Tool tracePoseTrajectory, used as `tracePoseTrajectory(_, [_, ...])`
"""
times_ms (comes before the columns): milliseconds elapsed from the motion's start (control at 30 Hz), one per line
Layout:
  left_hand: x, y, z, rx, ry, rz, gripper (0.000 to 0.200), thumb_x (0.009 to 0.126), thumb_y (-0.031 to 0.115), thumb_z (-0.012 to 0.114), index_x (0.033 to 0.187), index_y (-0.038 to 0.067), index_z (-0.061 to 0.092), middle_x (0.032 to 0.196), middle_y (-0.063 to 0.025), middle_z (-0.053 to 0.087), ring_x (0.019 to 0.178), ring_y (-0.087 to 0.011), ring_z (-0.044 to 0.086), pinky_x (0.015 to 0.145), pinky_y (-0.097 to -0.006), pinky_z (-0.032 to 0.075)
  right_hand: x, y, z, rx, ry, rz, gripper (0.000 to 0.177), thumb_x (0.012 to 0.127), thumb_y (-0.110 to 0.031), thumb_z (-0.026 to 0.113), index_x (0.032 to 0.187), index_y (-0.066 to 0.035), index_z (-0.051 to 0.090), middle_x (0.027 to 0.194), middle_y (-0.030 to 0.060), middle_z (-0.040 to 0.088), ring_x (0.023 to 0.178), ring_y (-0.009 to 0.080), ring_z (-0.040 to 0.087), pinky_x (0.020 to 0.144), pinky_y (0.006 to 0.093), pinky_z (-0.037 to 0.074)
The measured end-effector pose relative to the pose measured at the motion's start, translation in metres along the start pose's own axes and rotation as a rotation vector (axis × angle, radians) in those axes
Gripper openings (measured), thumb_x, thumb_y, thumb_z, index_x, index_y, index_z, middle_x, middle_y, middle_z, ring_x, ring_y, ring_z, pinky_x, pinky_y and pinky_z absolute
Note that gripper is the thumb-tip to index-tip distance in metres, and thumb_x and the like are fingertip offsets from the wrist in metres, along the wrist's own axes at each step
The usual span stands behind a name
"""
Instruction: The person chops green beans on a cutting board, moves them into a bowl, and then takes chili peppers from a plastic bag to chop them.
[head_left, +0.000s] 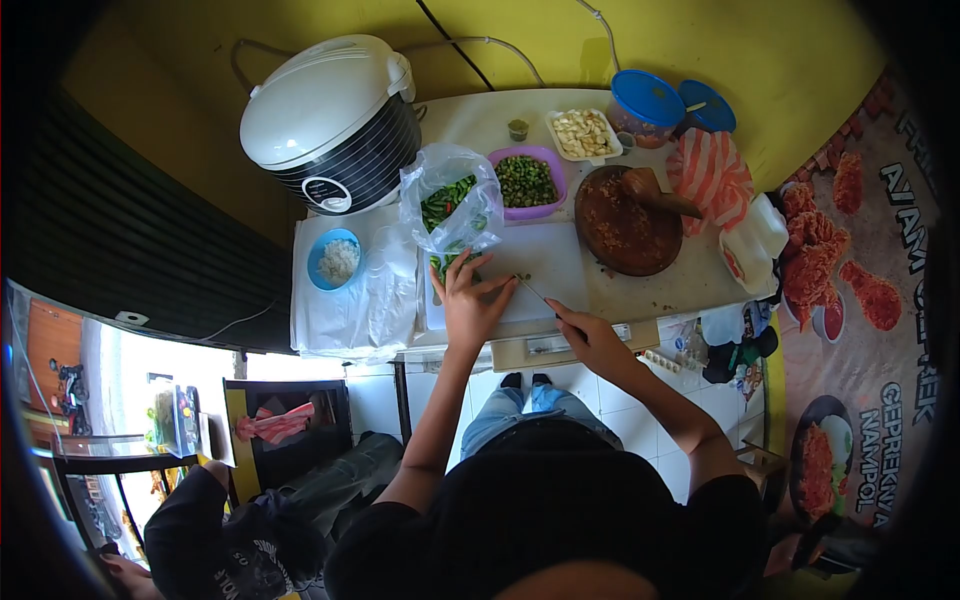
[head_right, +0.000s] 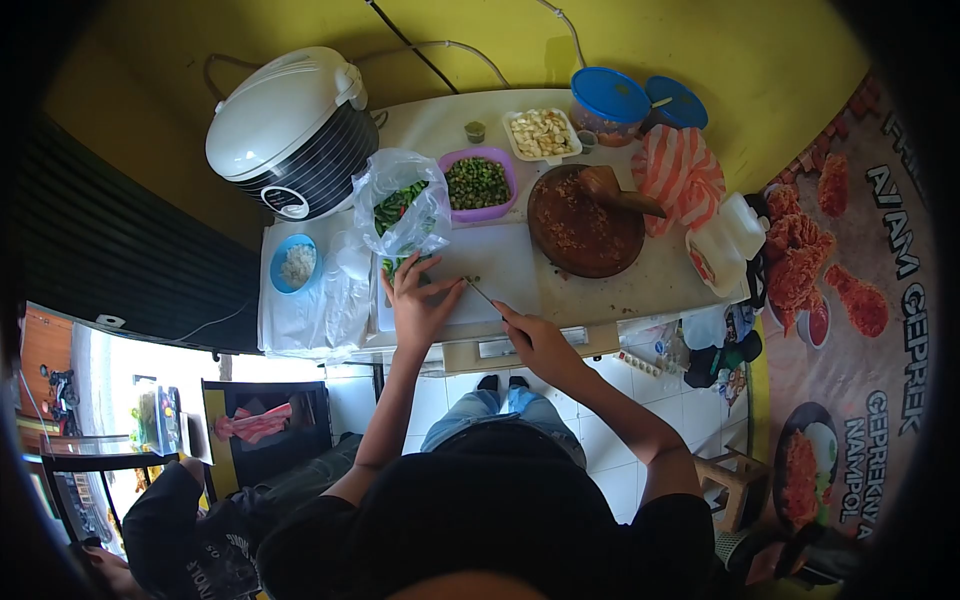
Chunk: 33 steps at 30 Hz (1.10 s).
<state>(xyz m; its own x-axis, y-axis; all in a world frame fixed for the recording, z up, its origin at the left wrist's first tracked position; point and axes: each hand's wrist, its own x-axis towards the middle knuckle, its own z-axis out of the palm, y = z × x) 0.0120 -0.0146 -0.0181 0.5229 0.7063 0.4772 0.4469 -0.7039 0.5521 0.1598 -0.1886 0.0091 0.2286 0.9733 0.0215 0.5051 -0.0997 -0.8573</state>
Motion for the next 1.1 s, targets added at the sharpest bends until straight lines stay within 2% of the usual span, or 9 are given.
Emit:
tracePoseTrajectory(100, [0.0,0.0,0.0,-0.009,0.0,-0.006,0.008,0.074,0.028,0.081,0.082,0.023,0.081,0.12,0.0014,0.065,0.131,-0.0253,0.047,0.115,-0.0649,0.01,0.004,0.003,-0.003,-0.008,-0.03,-0.005,0.046,0.1,-0.01,0.049,0.146,-0.012,0.046,0.076,0.0184,0.057,0.066,0.0242,0.055,0.07,0.034,0.047])
tracePoseTrajectory(200, [0.0,-0.002,0.001,-0.015,0.002,0.009,0.008,0.074,0.027,0.082,0.08,0.023,0.08,0.12,0.0018,0.065,0.131,-0.0255,0.047,0.115,-0.065,0.01,0.007,-0.009,-0.014,-0.001,-0.112,0.089,0.045,0.101,-0.01,0.049,0.146,-0.011,0.046,0.077,0.0179,0.058,0.065,0.0234,0.055,0.069,0.0336,0.047])
tracePoseTrajectory(400, [0.001,-0.002,0.0,-0.021,0.008,0.002,0.006,0.072,0.026,0.082,0.076,0.024,0.08,0.116,0.0043,0.065,0.13,-0.0254,0.048,0.114,-0.0655,0.011,0.012,-0.006,-0.018,0.009,-0.131,0.078,0.043,0.101,-0.011,0.048,0.144,-0.01,0.048,0.076,0.0173,0.058,0.063,0.0208,0.054,0.067,0.0322,0.048])
tracePoseTrajectory(600, [0.001,-0.002,0.002,-0.012,0.015,-0.002,0.005,0.07,0.026,0.082,0.074,0.025,0.08,0.109,0.0056,0.065,0.128,-0.0249,0.049,0.113,-0.0652,0.012,0.017,-0.004,-0.016,0.054,-0.127,0.101,0.042,0.101,-0.011,0.048,0.143,-0.008,0.048,0.071,0.0133,0.052,0.062,0.0157,0.049,0.066,0.03,0.046])
tracePoseTrajectory(700, [0.002,0.0,0.001,-0.009,0.015,-0.014,0.005,0.071,0.026,0.082,0.074,0.025,0.079,0.107,0.0056,0.065,0.128,-0.0248,0.049,0.113,-0.0652,0.012,0.022,0.013,-0.006,0.107,-0.078,0.012,0.042,0.101,-0.011,0.048,0.143,-0.007,0.048,0.069,0.0103,0.047,0.062,0.0133,0.045,0.065,0.029,0.044])
tracePoseTrajectory(1100, [0.002,0.001,-0.001,0.032,0.028,-0.009,0.006,0.07,0.028,0.083,0.073,0.024,0.079,0.109,0.0056,0.064,0.128,-0.025,0.049,0.112,-0.0675,0.012,0.021,0.021,-0.003,0.159,-0.08,0.042,0.041,0.101,-0.012,0.049,0.142,-0.007,0.05,0.067,0.0063,0.042,0.062,0.0111,0.039,0.061,0.0285,0.041])
